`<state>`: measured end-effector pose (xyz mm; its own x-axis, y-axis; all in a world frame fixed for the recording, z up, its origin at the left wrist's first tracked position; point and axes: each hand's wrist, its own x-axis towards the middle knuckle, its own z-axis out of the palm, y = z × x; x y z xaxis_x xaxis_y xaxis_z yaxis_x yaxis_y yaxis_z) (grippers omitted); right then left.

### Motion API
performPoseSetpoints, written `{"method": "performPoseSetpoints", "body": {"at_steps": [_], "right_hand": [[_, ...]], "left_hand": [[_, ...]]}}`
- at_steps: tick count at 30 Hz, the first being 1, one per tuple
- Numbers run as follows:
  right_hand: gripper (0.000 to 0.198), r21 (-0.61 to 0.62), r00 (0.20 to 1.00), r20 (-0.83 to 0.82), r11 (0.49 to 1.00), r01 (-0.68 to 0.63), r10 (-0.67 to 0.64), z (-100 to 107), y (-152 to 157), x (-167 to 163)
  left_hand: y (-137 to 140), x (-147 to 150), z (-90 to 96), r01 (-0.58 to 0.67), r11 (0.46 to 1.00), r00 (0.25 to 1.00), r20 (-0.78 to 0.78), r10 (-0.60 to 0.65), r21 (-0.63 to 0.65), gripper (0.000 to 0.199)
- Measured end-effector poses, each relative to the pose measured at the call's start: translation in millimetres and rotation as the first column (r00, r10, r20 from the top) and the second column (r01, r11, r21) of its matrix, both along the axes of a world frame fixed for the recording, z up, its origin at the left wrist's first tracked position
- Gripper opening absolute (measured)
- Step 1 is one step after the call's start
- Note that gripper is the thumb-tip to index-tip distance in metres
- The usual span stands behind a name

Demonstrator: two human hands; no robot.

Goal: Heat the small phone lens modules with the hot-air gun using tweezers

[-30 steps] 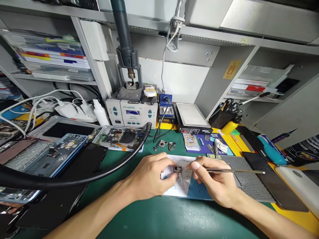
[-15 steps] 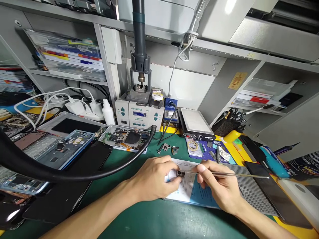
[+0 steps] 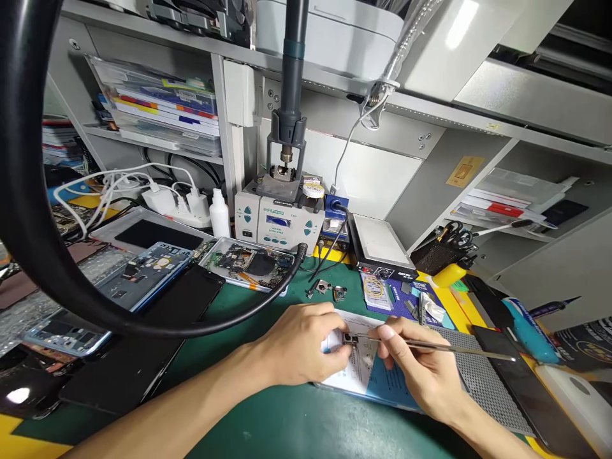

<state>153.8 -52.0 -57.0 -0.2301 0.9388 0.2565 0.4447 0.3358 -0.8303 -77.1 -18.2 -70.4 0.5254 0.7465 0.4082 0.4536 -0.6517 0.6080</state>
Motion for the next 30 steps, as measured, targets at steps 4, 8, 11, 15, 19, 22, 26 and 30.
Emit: {"method": "performPoseSetpoints", "body": {"at_steps": [4, 8, 11, 15, 19, 22, 26, 30], "right_hand": [[0.036, 0.030, 0.994, -0.089, 0.997, 0.065, -0.062, 0.4, 0.0, -0.7], [0.040, -0.056, 0.998, -0.056, 0.998, 0.027, -0.030, 2.8, 1.4, -4.1], [0.037, -0.111, 0.999, -0.032, 0.994, 0.012, -0.016, 4.8, 1.6, -6.6], [0.040, -0.189, 0.992, -0.101, 0.981, 0.051, -0.071, 5.5, 2.8, -10.0], [0.037, -0.213, 0.987, -0.130, 0.975, 0.061, -0.090, 3.8, 4.7, -11.1], [0.037, -0.209, 0.992, -0.109, 0.977, 0.045, -0.069, 3.1, 5.0, -10.0], [0.038, -0.179, 0.997, -0.068, 0.984, 0.014, -0.027, 5.2, 5.9, -9.4], [0.045, -0.165, 0.994, -0.101, 0.986, 0.024, -0.041, 8.3, 7.4, -11.7]], "left_hand": [[0.3, -0.1, -0.6, -0.004, 1.000, 1.000, 0.013, 0.004, -0.005, 0.013], [0.6, -0.3, -2.2, -0.003, 1.000, 1.000, 0.014, 0.003, -0.007, 0.014], [1.3, -0.6, -3.6, 0.002, 1.000, 1.000, 0.007, -0.002, -0.009, 0.016], [2.2, -0.5, -5.1, 0.008, 1.000, 1.000, 0.007, -0.008, -0.012, 0.018], [2.8, 0.2, -6.0, 0.010, 1.000, 1.000, 0.014, -0.010, -0.017, 0.018], [3.3, 0.0, -6.5, 0.010, 1.000, 1.000, 0.021, -0.009, -0.021, 0.017], [2.9, -1.3, -5.8, 0.002, 1.000, 1.000, 0.025, -0.002, -0.018, 0.014], [-0.5, -1.5, -2.3, -0.006, 1.000, 1.000, 0.003, 0.006, 0.001, 0.013]]}}
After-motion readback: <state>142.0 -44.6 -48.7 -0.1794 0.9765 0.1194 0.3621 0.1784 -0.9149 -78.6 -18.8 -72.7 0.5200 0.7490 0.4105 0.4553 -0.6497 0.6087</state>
